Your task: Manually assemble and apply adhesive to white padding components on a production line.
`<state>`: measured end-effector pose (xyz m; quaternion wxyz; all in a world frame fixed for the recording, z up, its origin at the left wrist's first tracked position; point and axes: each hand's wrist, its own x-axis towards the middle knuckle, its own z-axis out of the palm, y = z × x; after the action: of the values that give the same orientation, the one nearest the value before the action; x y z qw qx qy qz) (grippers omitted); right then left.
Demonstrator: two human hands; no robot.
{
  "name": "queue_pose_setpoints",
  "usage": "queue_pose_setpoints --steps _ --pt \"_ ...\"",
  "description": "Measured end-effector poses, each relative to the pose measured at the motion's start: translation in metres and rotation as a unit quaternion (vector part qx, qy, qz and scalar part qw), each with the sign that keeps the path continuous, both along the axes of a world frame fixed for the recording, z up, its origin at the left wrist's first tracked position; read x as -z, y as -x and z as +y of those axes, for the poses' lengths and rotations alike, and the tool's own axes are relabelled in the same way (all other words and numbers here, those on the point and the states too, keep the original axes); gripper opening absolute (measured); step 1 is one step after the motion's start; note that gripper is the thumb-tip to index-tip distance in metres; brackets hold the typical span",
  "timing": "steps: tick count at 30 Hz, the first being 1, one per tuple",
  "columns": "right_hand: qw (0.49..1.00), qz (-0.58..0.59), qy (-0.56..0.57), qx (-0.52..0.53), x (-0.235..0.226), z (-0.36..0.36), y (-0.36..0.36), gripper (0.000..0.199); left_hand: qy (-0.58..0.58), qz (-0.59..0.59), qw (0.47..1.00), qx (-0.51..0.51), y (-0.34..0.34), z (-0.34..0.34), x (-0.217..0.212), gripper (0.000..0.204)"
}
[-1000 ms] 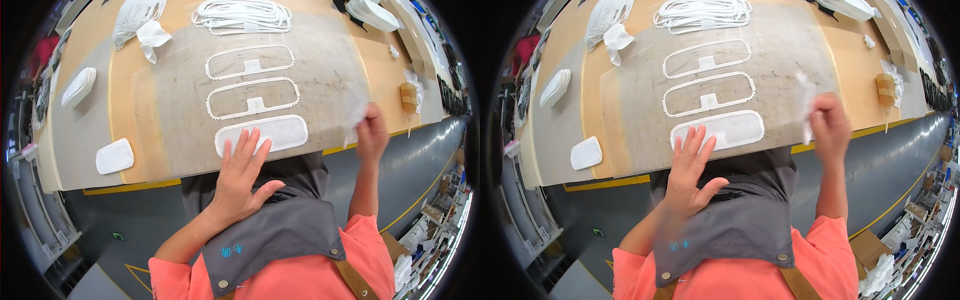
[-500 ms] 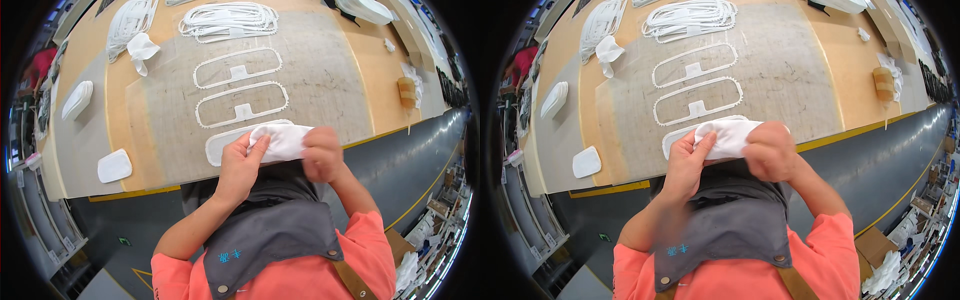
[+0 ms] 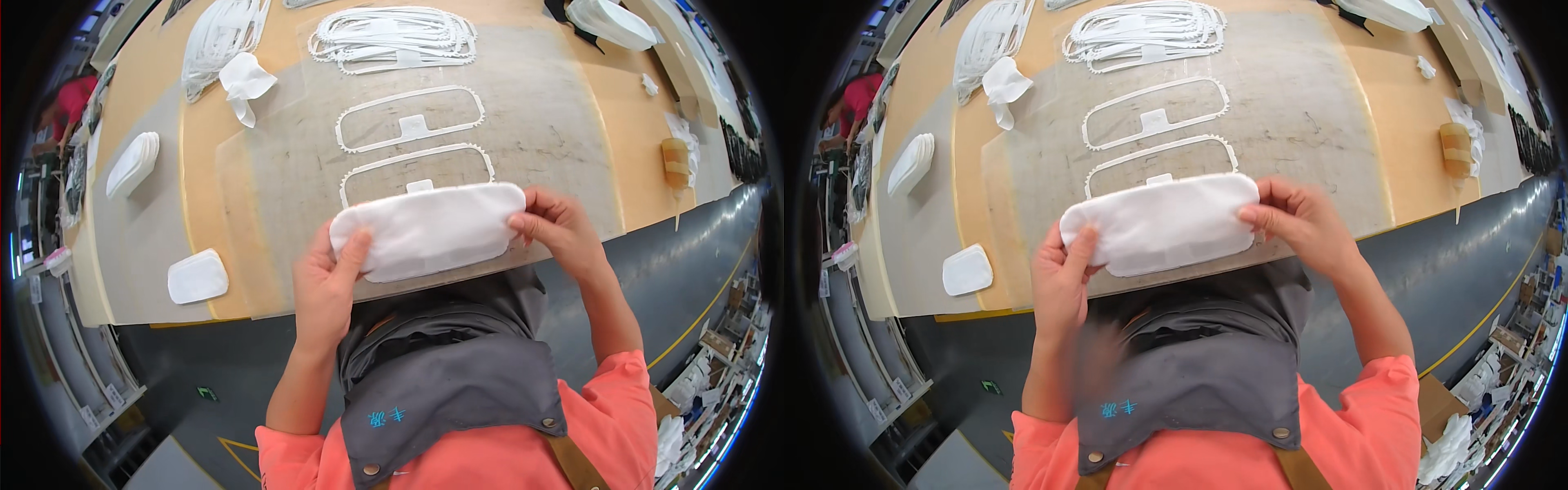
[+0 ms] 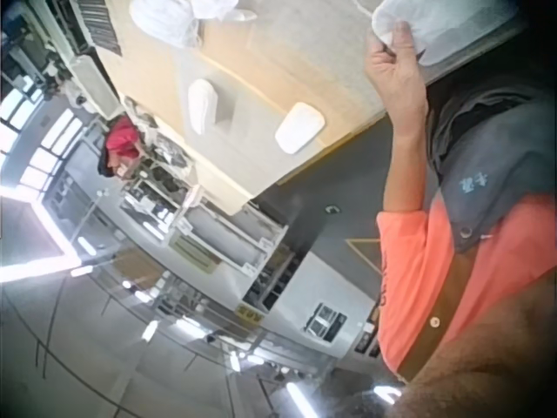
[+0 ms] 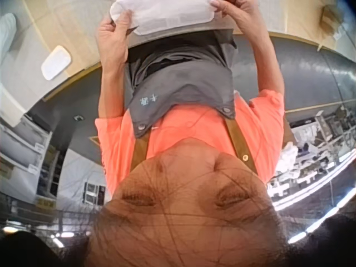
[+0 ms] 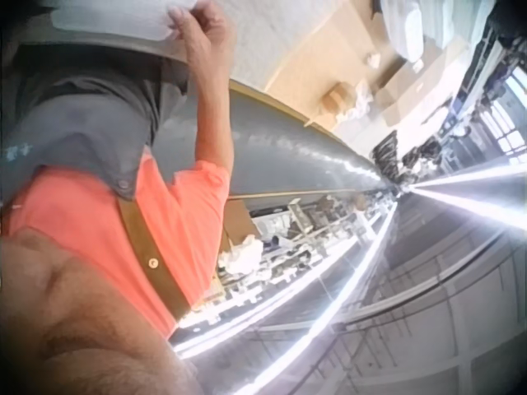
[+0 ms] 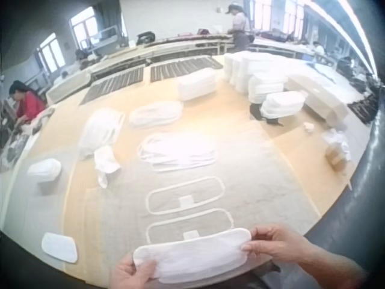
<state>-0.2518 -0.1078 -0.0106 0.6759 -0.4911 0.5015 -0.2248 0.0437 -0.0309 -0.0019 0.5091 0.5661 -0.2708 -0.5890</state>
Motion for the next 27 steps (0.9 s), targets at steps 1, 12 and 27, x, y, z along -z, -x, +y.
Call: queue_pose_setpoints --steps 1,12,27 --pt "0.999 0.018 0.032 0.011 0.001 -0.006 -0.006 0.021 0.002 -0.034 0.999 -0.002 -0.004 -0.005 0.005 0.03" --pt "0.989 0.097 0.071 0.088 0.017 -0.038 -0.023 0.018 -0.065 -0.142 0.987 0.024 -0.037 -0.042 0.026 0.024" --pt "0.977 0.159 0.1 0.1 0.026 -0.036 -0.031 0.021 -0.062 -0.232 0.971 0.004 -0.039 -0.049 0.036 0.024"
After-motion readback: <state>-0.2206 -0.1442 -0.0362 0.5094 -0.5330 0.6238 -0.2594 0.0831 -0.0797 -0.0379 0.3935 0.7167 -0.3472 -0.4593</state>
